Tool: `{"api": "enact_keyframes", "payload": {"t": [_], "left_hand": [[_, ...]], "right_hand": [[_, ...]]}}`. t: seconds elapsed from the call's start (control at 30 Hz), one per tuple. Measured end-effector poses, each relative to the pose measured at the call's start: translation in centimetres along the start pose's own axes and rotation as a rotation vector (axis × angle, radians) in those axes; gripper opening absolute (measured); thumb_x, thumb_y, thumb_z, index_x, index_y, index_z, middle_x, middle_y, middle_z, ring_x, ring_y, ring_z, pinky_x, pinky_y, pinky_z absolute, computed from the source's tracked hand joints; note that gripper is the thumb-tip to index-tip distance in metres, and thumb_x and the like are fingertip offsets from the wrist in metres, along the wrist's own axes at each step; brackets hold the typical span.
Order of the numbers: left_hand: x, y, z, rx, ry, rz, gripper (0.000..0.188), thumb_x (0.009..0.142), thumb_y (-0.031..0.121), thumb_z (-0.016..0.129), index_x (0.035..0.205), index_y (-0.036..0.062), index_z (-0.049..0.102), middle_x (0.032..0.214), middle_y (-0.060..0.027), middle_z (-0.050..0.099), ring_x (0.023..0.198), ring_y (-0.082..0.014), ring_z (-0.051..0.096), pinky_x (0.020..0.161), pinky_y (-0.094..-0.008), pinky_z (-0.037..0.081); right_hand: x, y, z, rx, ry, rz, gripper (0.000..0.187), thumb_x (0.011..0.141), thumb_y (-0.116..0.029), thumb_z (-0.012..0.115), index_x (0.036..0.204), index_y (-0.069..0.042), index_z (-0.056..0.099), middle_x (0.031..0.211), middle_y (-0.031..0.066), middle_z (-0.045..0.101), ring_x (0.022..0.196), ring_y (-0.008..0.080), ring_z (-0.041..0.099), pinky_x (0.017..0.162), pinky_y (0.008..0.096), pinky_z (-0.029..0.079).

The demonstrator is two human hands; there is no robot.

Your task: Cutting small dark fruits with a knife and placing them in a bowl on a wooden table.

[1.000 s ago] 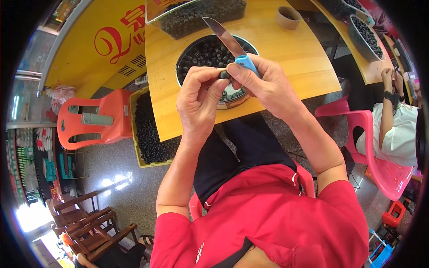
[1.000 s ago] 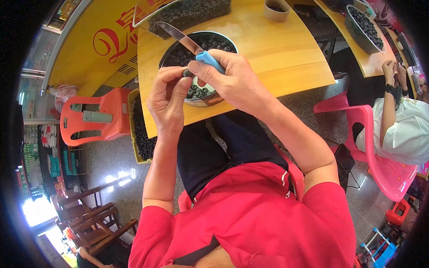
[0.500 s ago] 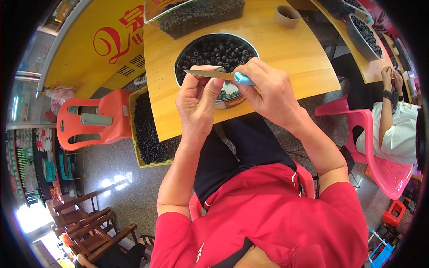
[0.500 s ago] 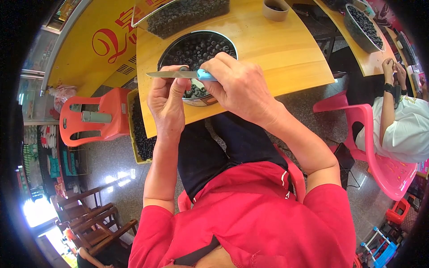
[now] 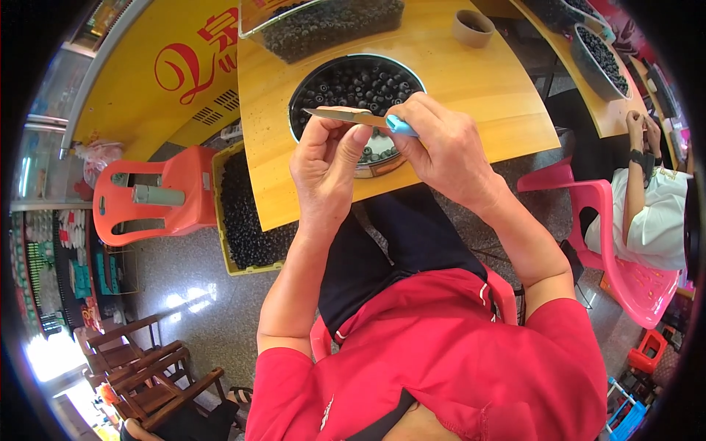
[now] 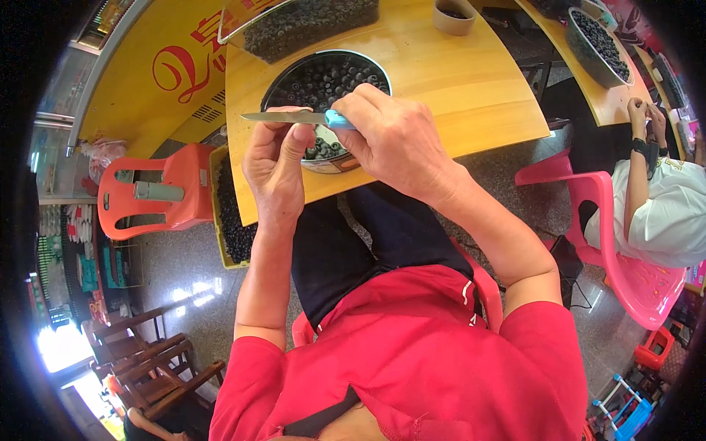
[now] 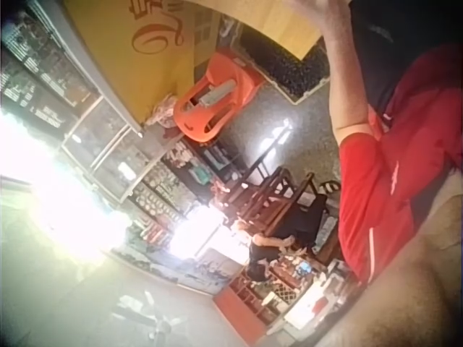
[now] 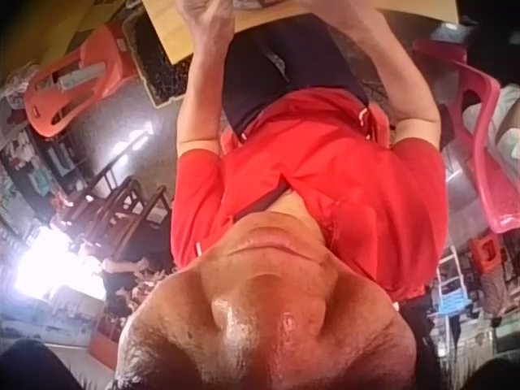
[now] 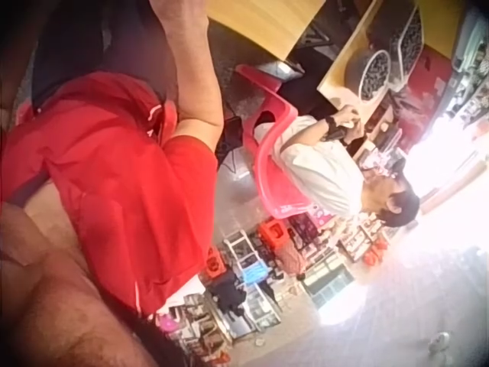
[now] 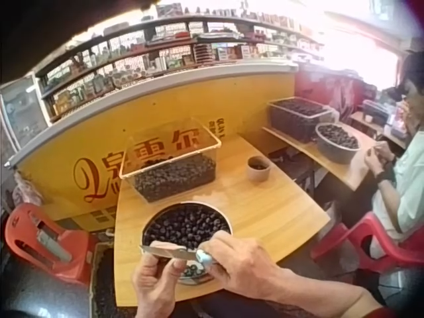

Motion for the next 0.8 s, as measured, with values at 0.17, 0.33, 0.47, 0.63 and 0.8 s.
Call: {"api": "enact_keyframes", "payload": {"t": [0.17, 0.33, 0.47, 0.63, 0.8], "left_hand": [[-0.6, 3.9, -0.8, -0.072, -0.076, 0.204, 0.016, 0.088, 0.003, 0.064, 0.102, -0.0015, 0.058, 0.096, -0.0056, 0.061, 0.083, -0.0079, 0.055, 0.077, -0.0197, 0.044], [-1.3, 2.5, -11.1, 0.112, 0.293, 0.066, 0.017, 0.087, 0.005, 0.066, 0.1, -0.0016, 0.058, 0.091, -0.0063, 0.064, 0.08, -0.0096, 0.058, 0.071, -0.0211, 0.046], [-5.5, -4.7, -24.8, 0.164, 0.543, -0.124, 0.018, 0.087, 0.008, 0.065, 0.101, -0.0001, 0.057, 0.087, -0.0085, 0.065, 0.074, -0.0132, 0.061, 0.068, -0.0235, 0.048], [-17.3, -14.1, -38.1, 0.491, 0.783, -0.552, 0.021, 0.082, 0.011, 0.069, 0.097, -0.0008, 0.059, 0.081, -0.0074, 0.064, 0.07, -0.015, 0.063, 0.058, -0.0253, 0.05], [-18.1, -13.6, -41.0, 0.637, 0.824, -0.446, 0.023, 0.084, 0.01, 0.065, 0.103, -0.0024, 0.061, 0.082, -0.0064, 0.063, 0.068, -0.0128, 0.058, 0.062, -0.0249, 0.048]], "right_hand": [[0.1, 1.4, 1.9, -0.149, -0.096, 0.026, 0.011, 0.085, -0.009, 0.065, 0.092, -0.002, 0.061, 0.075, 0.0136, 0.056, 0.064, 0.0307, 0.058, 0.054, 0.0356, 0.046], [-0.4, 4.8, -1.9, -0.067, 0.077, 0.302, 0.012, 0.093, -0.01, 0.058, 0.092, 0.001, 0.064, 0.074, 0.0091, 0.061, 0.067, 0.0128, 0.057, 0.061, 0.028, 0.045], [-2.0, 7.6, -2.0, -0.062, 0.028, 0.398, 0.023, 0.096, -0.019, 0.056, 0.098, 0.002, 0.065, 0.078, 0.0062, 0.065, 0.077, 0.0105, 0.06, 0.071, 0.0241, 0.046], [-3.7, 9.9, -0.1, 0.055, -0.035, 0.435, 0.026, 0.096, -0.023, 0.056, 0.1, 0.001, 0.065, 0.08, -0.0001, 0.06, 0.068, 0.0067, 0.053, 0.063, 0.0211, 0.043], [-4.9, 12.4, 0.4, 0.22, 0.002, 0.639, 0.025, 0.096, -0.026, 0.056, 0.1, -0.004, 0.065, 0.078, -0.0043, 0.055, 0.056, -0.0009, 0.034, 0.049, 0.0174, 0.025]]}}
Point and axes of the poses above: each hand's wrist, its own x-axis towards the middle knuckle, its own z-axis out of the palm, y = z × x, the point moved 10 cm from there along x, towards the middle knuckle
